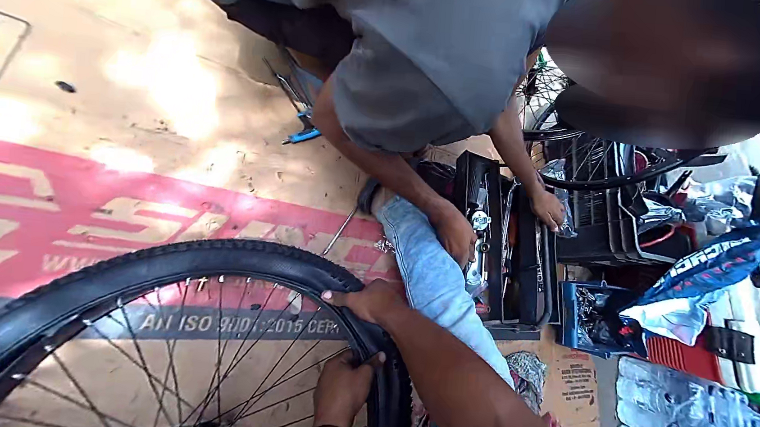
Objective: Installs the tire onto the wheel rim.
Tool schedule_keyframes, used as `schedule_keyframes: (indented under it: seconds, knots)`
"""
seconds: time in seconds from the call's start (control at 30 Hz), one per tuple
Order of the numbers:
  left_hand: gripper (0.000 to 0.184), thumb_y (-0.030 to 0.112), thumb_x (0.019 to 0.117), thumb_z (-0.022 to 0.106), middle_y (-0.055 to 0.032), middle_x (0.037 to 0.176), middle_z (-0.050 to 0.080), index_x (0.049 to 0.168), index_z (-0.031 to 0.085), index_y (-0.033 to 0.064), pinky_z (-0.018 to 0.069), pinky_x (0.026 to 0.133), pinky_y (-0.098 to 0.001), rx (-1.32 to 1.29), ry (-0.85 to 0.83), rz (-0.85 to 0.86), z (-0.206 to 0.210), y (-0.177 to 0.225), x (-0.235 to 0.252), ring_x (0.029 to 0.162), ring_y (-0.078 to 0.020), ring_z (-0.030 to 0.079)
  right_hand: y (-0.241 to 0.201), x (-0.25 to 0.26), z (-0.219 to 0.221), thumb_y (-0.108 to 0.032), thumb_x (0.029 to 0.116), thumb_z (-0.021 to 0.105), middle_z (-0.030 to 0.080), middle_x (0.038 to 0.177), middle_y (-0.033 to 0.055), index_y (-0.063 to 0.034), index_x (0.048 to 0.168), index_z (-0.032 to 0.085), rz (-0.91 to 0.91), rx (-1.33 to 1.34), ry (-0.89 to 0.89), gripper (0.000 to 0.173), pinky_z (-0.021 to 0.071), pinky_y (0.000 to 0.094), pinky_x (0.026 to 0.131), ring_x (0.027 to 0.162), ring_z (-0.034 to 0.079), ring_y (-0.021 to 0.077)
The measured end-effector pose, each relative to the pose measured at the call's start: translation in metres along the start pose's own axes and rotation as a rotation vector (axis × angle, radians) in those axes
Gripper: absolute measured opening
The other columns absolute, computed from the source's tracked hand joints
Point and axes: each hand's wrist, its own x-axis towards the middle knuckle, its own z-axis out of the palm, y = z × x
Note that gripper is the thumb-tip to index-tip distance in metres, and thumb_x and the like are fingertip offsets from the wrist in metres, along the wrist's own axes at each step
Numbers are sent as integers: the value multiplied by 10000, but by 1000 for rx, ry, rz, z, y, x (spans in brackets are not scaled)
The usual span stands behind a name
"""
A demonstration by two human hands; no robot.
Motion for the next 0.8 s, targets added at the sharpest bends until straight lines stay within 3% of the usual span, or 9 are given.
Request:
schedule_keyframes:
  seconds: [0.2,0.3,0.47,0.57,0.63,0.7,0.77,0.8]
  knots:
    - [346,398,868,813,-79,989,768,1048,767,106,551,917,-562,63,14,-4,-4,10,-6,981,-255,724,2,15,2,-751,803,715,689,1182,210,0,1181,683,-4,57,-28,841,529,585,942,1110,667,337]
    - [344,407,898,773,-59,1005,764,1085,752,118,561,921,-534,48,-56,22,-6,11,-1,986,-227,724,0,22,0,-764,776,729,694,1174,211,0,1161,697,23,62,-24,856,530,593,945,1110,671,339]
    - [271,257,899,803,-53,966,778,1075,739,61,621,862,-407,-235,-130,70,-6,-2,5,903,-161,750,-2,23,2,-767,781,723,698,1150,210,1,1136,702,35,34,-19,847,531,586,938,1094,674,338]
    - [398,406,925,749,-18,1065,773,1192,709,114,583,955,-432,33,-175,68,-24,11,-7,1013,-148,734,0,24,3,-772,777,723,704,1134,197,-8,1127,706,47,33,-17,840,537,572,928,1074,680,324]
    - [533,533,944,676,-38,1111,760,1291,673,130,551,966,-537,310,-42,94,-55,32,-26,1053,-223,721,-2,20,3,-765,788,720,702,1139,195,-11,1151,696,52,29,-23,837,536,562,930,1076,679,322]
    - [585,554,950,663,-126,1057,756,1299,667,85,554,846,-629,441,303,244,-87,40,-28,970,-340,725,-1,19,2,-758,790,725,700,1141,201,-6,1160,691,52,41,-21,838,537,563,928,1067,680,326]
    - [735,618,901,682,-226,1214,671,1350,622,38,517,889,-661,569,528,477,-127,42,2,1103,-444,647,1,18,2,-756,787,730,698,1139,205,-1,1167,687,48,50,-18,846,535,568,927,1066,678,332]
    - [848,702,887,617,-243,1343,607,1405,578,32,473,983,-660,650,560,612,-151,43,26,1227,-456,587,1,18,3,-755,786,732,702,1125,206,-1,1157,693,42,52,-11,841,537,570,922,1058,681,335]
